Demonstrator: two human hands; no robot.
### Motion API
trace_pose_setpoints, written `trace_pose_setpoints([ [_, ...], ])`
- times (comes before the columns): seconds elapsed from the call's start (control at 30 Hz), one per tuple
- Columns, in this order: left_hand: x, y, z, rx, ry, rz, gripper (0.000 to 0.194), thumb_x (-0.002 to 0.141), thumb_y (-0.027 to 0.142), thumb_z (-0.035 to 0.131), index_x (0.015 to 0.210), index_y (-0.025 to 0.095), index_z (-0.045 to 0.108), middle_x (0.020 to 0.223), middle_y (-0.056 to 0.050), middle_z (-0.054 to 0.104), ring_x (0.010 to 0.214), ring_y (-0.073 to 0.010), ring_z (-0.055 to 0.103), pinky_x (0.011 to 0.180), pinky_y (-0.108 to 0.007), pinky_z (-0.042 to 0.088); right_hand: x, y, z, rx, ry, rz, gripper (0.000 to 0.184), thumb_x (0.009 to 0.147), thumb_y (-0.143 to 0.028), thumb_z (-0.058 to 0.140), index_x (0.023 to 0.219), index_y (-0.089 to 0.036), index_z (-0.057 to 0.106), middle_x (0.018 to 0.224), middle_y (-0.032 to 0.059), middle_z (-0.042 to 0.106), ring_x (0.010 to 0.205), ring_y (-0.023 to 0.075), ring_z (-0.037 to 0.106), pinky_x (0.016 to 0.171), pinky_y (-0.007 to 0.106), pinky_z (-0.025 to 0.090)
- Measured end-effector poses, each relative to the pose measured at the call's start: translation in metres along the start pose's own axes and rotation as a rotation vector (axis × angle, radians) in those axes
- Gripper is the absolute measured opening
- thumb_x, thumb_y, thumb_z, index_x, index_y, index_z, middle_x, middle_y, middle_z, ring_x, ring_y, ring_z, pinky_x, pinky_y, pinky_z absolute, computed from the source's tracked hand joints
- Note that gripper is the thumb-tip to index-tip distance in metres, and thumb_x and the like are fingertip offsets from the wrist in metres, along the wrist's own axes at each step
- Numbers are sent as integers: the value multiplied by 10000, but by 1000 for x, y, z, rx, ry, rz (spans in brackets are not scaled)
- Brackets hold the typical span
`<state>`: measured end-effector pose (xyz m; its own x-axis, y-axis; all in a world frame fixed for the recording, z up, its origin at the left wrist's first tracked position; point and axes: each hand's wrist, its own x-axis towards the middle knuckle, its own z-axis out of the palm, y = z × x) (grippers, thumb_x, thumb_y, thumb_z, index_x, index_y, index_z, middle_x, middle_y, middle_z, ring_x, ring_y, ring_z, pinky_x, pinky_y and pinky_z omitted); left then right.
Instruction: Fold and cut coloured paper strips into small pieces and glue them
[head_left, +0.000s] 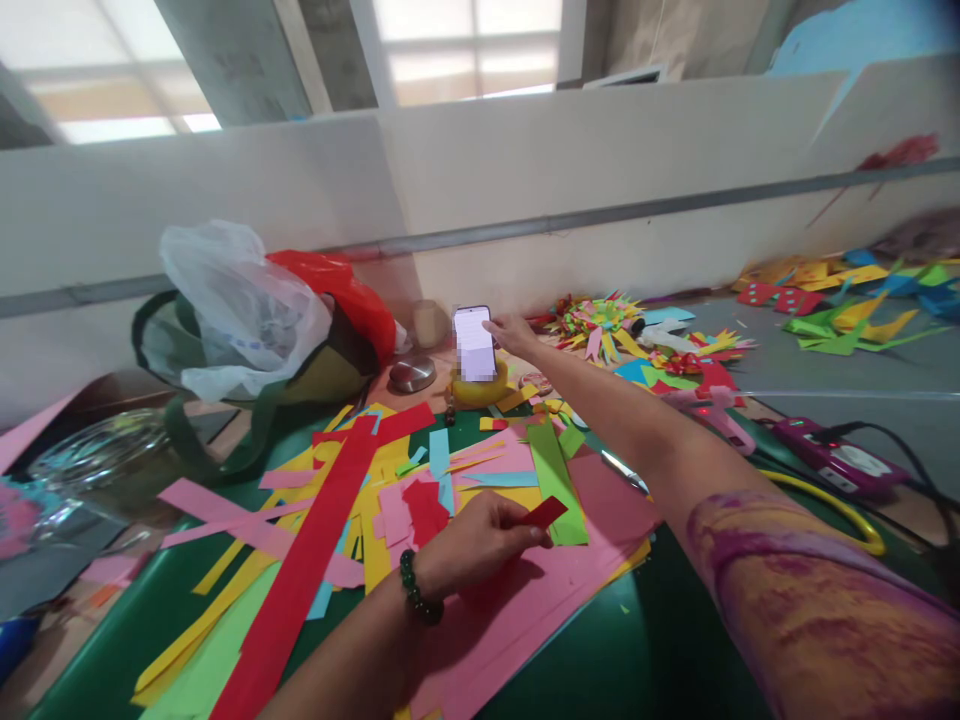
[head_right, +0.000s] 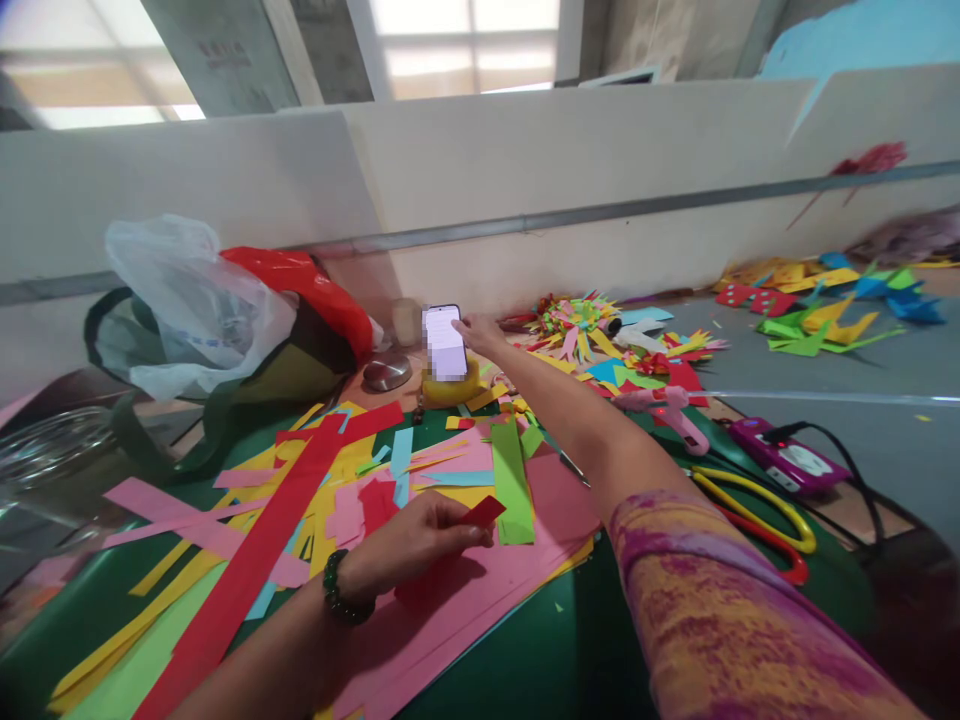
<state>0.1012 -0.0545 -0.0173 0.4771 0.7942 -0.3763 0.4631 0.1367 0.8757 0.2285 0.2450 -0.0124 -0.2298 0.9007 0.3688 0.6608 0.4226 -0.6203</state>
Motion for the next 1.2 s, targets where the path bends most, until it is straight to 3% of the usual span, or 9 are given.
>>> trace_pose_setpoints([
  [0.43, 0, -1, 0, 20, 14, -6, 382, 714, 450, 629, 799, 98, 753, 541, 25, 479, 531, -96, 351, 522, -249, 254, 4, 6, 1, -1, -8, 1, 438, 954, -478, 415, 881, -129, 668, 702, 79, 700, 678, 171, 663, 585, 215, 438],
  [0.73, 2, -5, 0, 23, 14, 11, 408, 709, 465, 618, 821, 99, 759, 598, -4, 561, 560, -108, 393, 548, -249, 288, 5, 5, -1, -32, -19, -3, 355, 886, -466, 556, 885, -130, 670, 702, 57, 702, 624, 140, 631, 578, 205, 417],
  [1.0, 1, -3, 1, 21, 6, 0, 391, 720, 424, 605, 832, 83, 760, 579, 9, 528, 549, -104, 377, 538, -249, 273, 2, 1, -1, -41, 1, 0, 411, 968, -405, 399, 793, -131, 651, 667, 58, 675, 592, 139, 632, 537, 208, 389],
  [1.2, 1, -3, 1, 21, 6, 17, 362, 725, 400, 605, 815, 83, 756, 591, 4, 541, 553, -103, 385, 546, -247, 285, 1, 0, -2, -13, 2, -9, 513, 985, -477, 330, 787, -125, 646, 621, 52, 652, 590, 140, 638, 543, 203, 402],
])
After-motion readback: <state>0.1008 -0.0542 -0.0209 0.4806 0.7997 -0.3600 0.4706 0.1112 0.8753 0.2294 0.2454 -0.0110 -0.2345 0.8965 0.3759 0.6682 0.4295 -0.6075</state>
